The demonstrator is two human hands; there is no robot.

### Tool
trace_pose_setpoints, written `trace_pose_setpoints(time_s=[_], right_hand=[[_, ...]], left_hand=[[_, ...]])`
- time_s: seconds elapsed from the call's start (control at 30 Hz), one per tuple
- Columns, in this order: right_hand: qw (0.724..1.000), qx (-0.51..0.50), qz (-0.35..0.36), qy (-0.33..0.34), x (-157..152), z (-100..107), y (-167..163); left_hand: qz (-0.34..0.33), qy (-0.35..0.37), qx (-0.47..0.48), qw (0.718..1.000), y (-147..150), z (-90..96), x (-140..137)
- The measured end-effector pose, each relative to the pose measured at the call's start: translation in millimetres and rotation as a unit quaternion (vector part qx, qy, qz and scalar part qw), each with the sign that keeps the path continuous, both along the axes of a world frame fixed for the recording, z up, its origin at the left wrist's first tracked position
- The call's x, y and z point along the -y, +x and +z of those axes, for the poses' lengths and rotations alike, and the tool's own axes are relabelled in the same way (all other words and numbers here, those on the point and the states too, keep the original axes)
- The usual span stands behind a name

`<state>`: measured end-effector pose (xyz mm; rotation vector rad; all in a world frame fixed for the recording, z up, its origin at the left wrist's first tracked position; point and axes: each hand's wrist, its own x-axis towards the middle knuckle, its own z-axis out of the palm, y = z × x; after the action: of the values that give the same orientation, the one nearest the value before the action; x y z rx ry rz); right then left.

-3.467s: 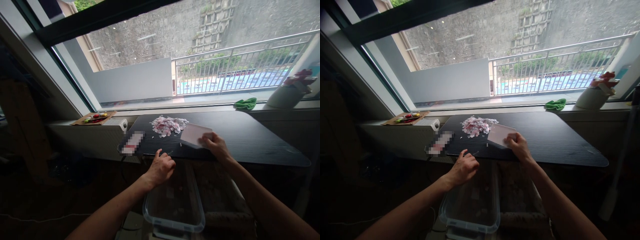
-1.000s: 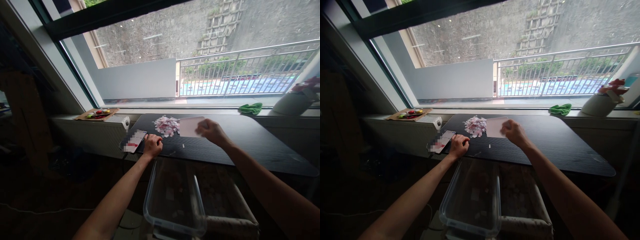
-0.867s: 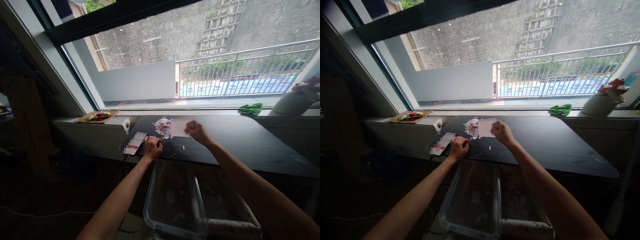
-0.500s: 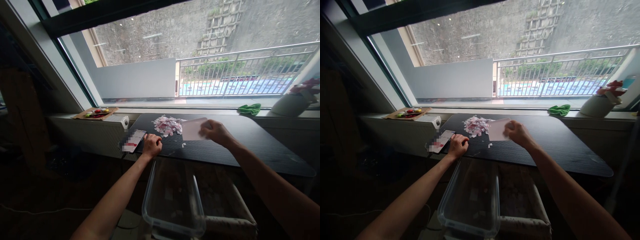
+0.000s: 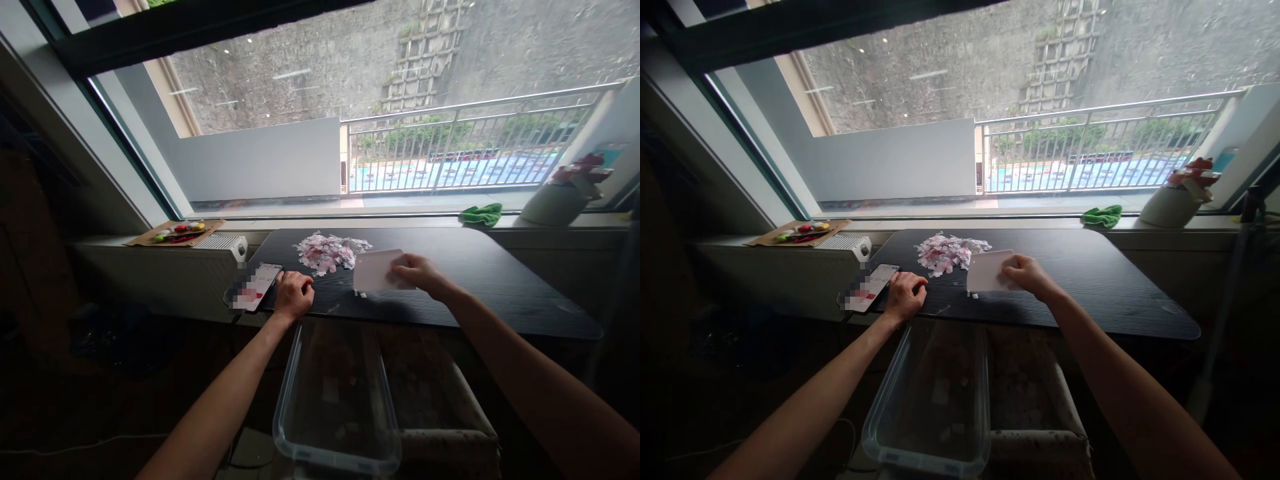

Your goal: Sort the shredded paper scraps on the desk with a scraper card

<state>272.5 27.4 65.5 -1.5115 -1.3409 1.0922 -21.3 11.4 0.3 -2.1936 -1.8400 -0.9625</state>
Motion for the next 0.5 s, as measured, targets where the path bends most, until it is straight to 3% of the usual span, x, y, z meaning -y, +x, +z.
trace_pose_setpoints(time_s=[0.23,0.5], right_hand=[[0.999,0.006,-0.02,-0.045,14.0,-9.3,69.4],[0.997,-0.036,-0.005,-0.063,23.9,-17.3,69.5]], left_hand=[[-0.007,0.011,-0.004,1.0,-0.7,-1.2,-1.1],[-0.008,0.02,-0.013,1.0,-2.9,-3.3,-2.5]])
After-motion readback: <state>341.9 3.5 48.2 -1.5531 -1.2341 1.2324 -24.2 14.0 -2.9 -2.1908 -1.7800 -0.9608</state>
